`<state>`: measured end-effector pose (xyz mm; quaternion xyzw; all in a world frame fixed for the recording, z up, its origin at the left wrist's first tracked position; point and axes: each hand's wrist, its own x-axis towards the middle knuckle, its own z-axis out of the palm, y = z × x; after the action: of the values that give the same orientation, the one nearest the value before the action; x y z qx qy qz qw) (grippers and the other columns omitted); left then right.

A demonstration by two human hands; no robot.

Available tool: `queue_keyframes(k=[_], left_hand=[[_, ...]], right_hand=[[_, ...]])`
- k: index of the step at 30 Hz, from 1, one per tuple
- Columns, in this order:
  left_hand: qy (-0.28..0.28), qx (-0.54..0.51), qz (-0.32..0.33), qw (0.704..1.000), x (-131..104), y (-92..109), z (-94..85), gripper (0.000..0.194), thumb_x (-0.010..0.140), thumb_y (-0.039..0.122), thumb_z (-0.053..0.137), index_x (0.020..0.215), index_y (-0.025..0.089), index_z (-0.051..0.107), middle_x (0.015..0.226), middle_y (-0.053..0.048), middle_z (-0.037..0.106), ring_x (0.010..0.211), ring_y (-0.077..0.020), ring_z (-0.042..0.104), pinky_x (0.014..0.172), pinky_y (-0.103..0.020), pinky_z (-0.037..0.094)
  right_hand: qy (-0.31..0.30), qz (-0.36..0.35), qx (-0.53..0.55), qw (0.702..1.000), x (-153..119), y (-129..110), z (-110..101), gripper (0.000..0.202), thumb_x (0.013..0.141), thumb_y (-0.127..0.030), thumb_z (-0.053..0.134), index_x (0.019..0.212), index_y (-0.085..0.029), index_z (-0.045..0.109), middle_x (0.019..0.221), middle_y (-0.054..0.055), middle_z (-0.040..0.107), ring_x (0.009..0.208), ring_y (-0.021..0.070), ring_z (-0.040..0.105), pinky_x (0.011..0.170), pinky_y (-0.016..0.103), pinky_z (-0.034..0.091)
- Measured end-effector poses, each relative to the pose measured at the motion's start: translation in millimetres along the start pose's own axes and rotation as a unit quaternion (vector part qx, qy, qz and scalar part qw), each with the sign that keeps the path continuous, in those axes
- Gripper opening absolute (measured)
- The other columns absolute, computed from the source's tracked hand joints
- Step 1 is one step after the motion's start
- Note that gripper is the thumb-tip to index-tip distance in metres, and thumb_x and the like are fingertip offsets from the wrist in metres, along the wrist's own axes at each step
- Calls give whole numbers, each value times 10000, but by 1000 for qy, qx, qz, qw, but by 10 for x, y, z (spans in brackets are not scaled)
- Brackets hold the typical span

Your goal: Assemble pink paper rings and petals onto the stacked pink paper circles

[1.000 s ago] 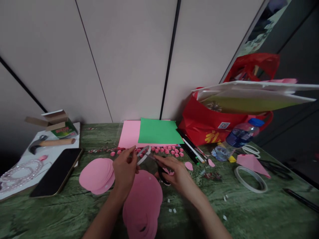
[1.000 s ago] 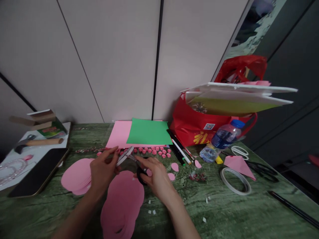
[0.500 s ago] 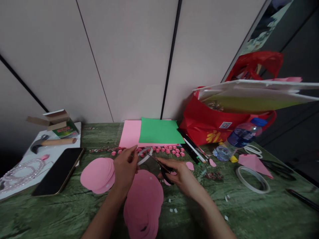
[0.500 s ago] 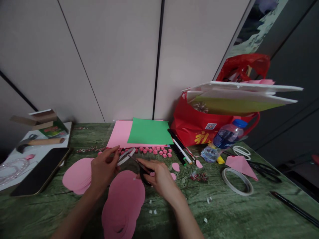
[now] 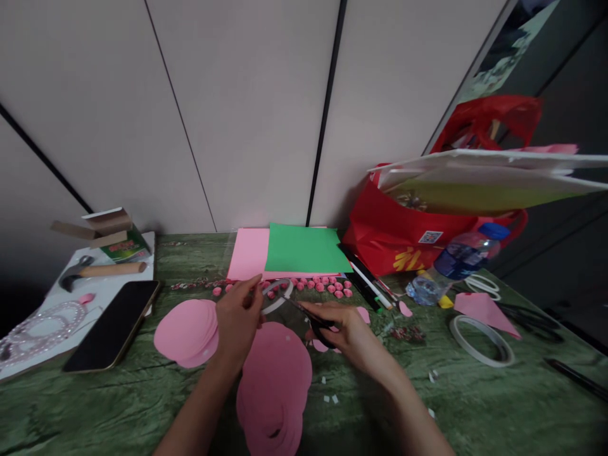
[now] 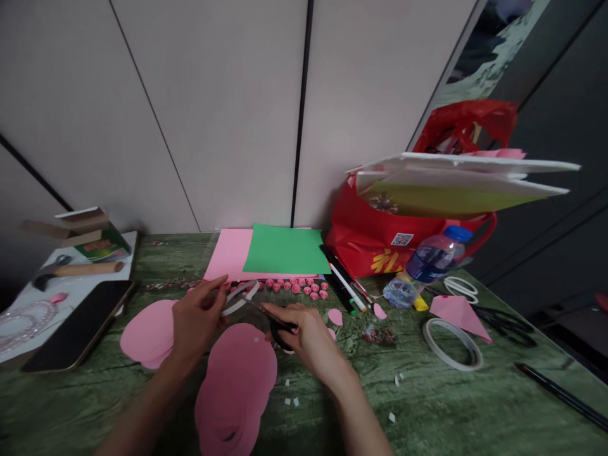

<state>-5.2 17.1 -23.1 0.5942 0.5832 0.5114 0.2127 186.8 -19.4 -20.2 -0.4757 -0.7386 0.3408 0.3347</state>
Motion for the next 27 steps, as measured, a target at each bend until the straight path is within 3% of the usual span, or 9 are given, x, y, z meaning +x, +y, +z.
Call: queue_keyframes(k=[3, 7, 9, 12, 16, 19, 24, 27], left_hand=[[11, 51, 36, 998, 7, -34, 3, 261, 788, 289, 481, 961, 180, 643, 790, -12, 664, 340, -51, 497, 363, -185, 434], [28, 185, 126, 974, 39, -117, 1, 257, 794, 208, 455, 955, 145, 645, 863, -73, 672, 677, -163, 627, 653, -275, 495], [12, 249, 131, 959, 60, -152, -9, 274, 796, 175, 434, 967, 115, 639, 883, -110, 666, 773, -210, 620, 709, -319, 474], [-42, 319, 101, 942, 80, -173, -22, 283, 799, 152, 422, 990, 111, 628, 890, -127, 658, 770, -227, 614, 681, -322, 456], [-189, 369, 72, 907, 65, -136, -7, 257, 769, 87, 412, 848, 142, 651, 831, -113, 657, 711, -201, 612, 616, -274, 423], [-288, 377, 20, 880, 46, -75, 7, 246, 744, 73, 408, 689, 150, 635, 672, -85, 640, 618, -185, 601, 538, -244, 382], [-320, 383, -3, 866, 53, -22, 7, 196, 730, 134, 460, 632, 145, 629, 613, -90, 628, 607, -216, 601, 517, -256, 352], [-306, 360, 23, 881, 63, -51, 12, 211, 742, 145, 451, 667, 152, 648, 640, -80, 640, 632, -208, 600, 547, -263, 364]], right_hand=[[21, -3, -46, 999, 8, 42, 13, 459, 740, -78, 468, 1149, -264, 562, 792, 17, 662, 731, 163, 573, 667, 272, 444], [54, 21, -158, 986, 32, 120, -9, 445, 724, -84, 515, 1123, -269, 582, 858, 33, 654, 811, 180, 576, 724, 287, 435], [60, 62, -222, 971, 33, 152, -54, 453, 715, -80, 532, 1126, -264, 576, 909, 47, 644, 875, 196, 562, 763, 298, 422], [43, 132, -316, 939, 9, 185, -132, 467, 676, -59, 559, 1100, -252, 578, 1005, 74, 609, 978, 234, 515, 798, 322, 395], [-62, 206, -389, 896, -32, 204, -170, 460, 612, 7, 538, 993, -241, 607, 1001, 89, 590, 994, 266, 493, 731, 323, 381], [-107, 221, -396, 885, -42, 195, -159, 425, 634, -13, 531, 977, -248, 617, 991, 93, 581, 1007, 266, 484, 722, 319, 365], [-110, 231, -405, 878, -36, 118, -150, 355, 715, -79, 509, 977, -274, 647, 991, 98, 579, 1019, 270, 475, 752, 329, 357], [-112, 232, -405, 877, -35, 80, -151, 358, 733, -85, 496, 991, -279, 652, 979, 105, 590, 998, 270, 487, 747, 327, 364]])
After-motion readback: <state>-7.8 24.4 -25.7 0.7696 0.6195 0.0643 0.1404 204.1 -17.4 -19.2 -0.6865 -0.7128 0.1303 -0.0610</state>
